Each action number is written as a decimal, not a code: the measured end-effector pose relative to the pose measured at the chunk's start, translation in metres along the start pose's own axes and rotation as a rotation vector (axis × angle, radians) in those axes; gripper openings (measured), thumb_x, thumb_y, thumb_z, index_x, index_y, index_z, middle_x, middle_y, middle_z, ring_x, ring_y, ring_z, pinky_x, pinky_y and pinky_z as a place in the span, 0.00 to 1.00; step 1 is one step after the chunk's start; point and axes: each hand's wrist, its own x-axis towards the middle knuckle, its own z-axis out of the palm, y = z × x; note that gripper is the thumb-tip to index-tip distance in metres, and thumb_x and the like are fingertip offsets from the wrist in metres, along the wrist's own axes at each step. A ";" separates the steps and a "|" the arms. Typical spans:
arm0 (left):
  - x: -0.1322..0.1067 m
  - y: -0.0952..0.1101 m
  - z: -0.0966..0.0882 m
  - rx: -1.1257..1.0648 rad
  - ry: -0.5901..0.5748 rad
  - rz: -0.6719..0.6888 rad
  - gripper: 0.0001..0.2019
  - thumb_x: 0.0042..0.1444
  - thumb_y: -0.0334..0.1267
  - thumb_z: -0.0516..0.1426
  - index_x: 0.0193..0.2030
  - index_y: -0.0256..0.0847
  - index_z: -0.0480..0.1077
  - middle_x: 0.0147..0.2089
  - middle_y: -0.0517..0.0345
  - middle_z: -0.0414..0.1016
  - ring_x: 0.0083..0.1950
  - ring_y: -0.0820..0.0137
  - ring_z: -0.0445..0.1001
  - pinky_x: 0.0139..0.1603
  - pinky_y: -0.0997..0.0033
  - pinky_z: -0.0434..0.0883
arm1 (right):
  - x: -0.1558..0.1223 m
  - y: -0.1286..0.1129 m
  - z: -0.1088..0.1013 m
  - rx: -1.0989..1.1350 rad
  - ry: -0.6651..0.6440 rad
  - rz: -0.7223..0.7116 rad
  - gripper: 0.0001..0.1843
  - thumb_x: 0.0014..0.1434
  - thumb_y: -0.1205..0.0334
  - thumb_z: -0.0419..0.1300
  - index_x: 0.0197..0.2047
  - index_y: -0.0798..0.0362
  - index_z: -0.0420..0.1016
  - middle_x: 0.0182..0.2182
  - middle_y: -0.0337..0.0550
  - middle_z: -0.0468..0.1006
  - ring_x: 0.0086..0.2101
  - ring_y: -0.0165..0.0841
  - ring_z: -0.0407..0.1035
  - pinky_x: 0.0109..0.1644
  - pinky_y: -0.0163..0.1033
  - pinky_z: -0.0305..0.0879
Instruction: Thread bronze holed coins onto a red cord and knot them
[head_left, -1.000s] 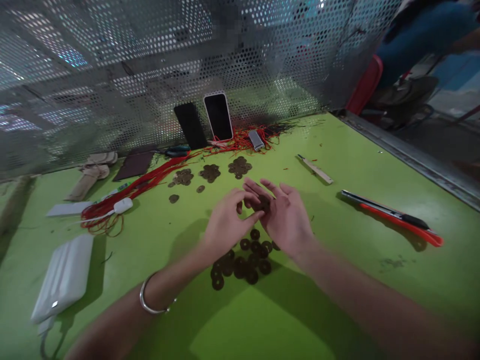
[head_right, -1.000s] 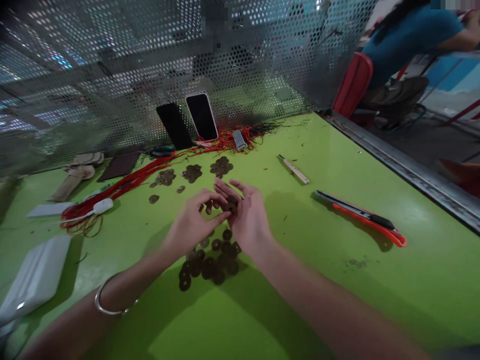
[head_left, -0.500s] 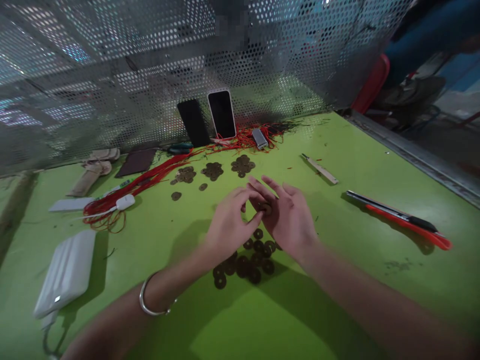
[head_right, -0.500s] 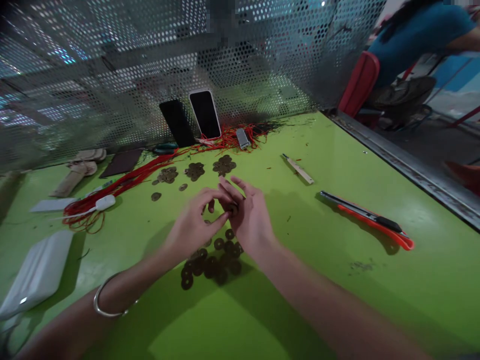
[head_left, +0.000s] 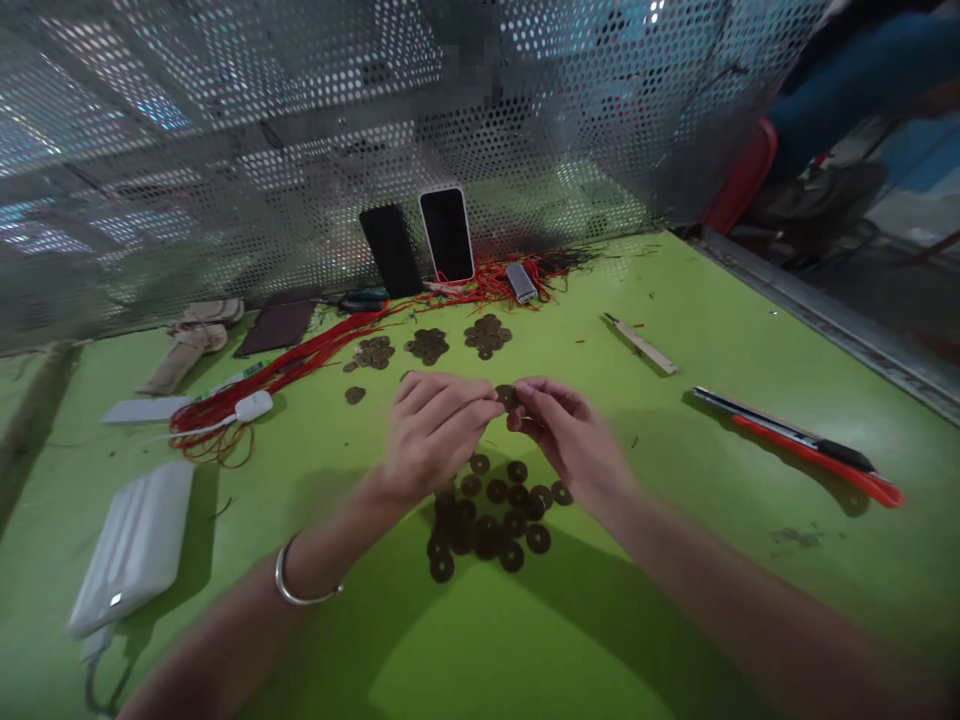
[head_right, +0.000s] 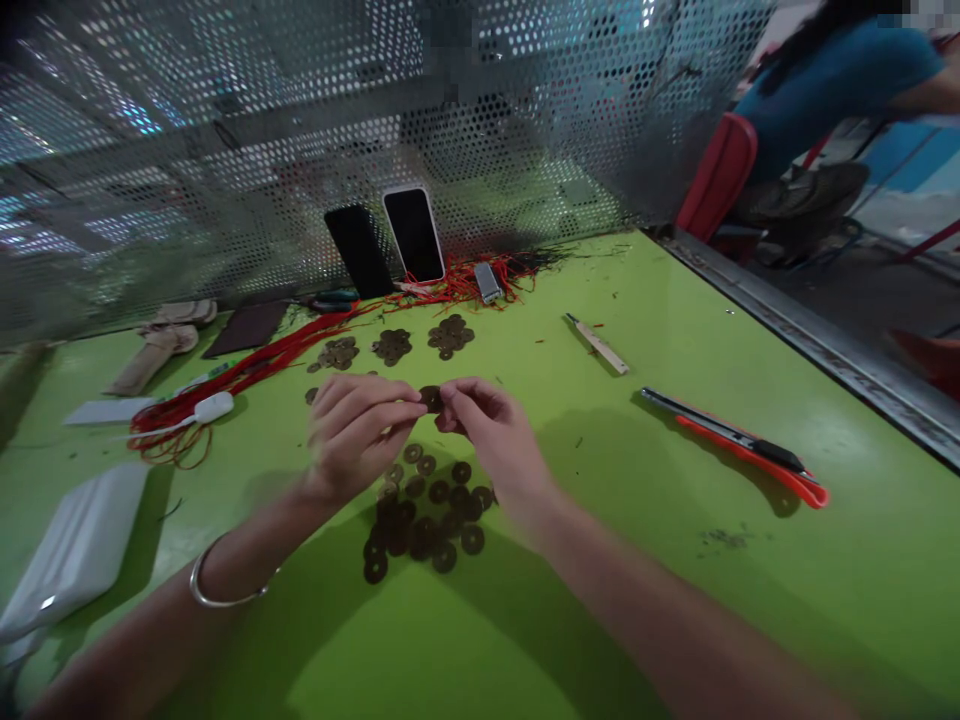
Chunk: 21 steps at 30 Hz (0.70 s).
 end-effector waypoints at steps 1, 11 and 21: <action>0.000 -0.001 0.001 -0.012 0.003 -0.014 0.09 0.49 0.27 0.62 0.35 0.43 0.71 0.34 0.63 0.78 0.35 0.73 0.73 0.37 0.70 0.67 | 0.000 -0.001 0.001 -0.008 0.006 0.007 0.12 0.48 0.54 0.68 0.33 0.51 0.77 0.28 0.35 0.74 0.30 0.24 0.68 0.41 0.32 0.68; 0.006 0.005 -0.002 -0.274 -0.050 -0.245 0.14 0.49 0.25 0.60 0.43 0.41 0.70 0.40 0.56 0.76 0.42 0.69 0.73 0.41 0.68 0.71 | -0.001 -0.006 0.002 -0.063 0.074 -0.026 0.13 0.45 0.55 0.70 0.32 0.51 0.76 0.28 0.34 0.76 0.29 0.23 0.69 0.39 0.31 0.68; 0.010 0.009 -0.001 -0.428 -0.070 -0.426 0.13 0.48 0.33 0.65 0.41 0.40 0.70 0.36 0.59 0.75 0.34 0.75 0.70 0.31 0.75 0.69 | 0.001 -0.010 0.002 -0.042 0.052 -0.032 0.10 0.44 0.56 0.70 0.29 0.49 0.78 0.27 0.34 0.75 0.28 0.22 0.67 0.37 0.30 0.66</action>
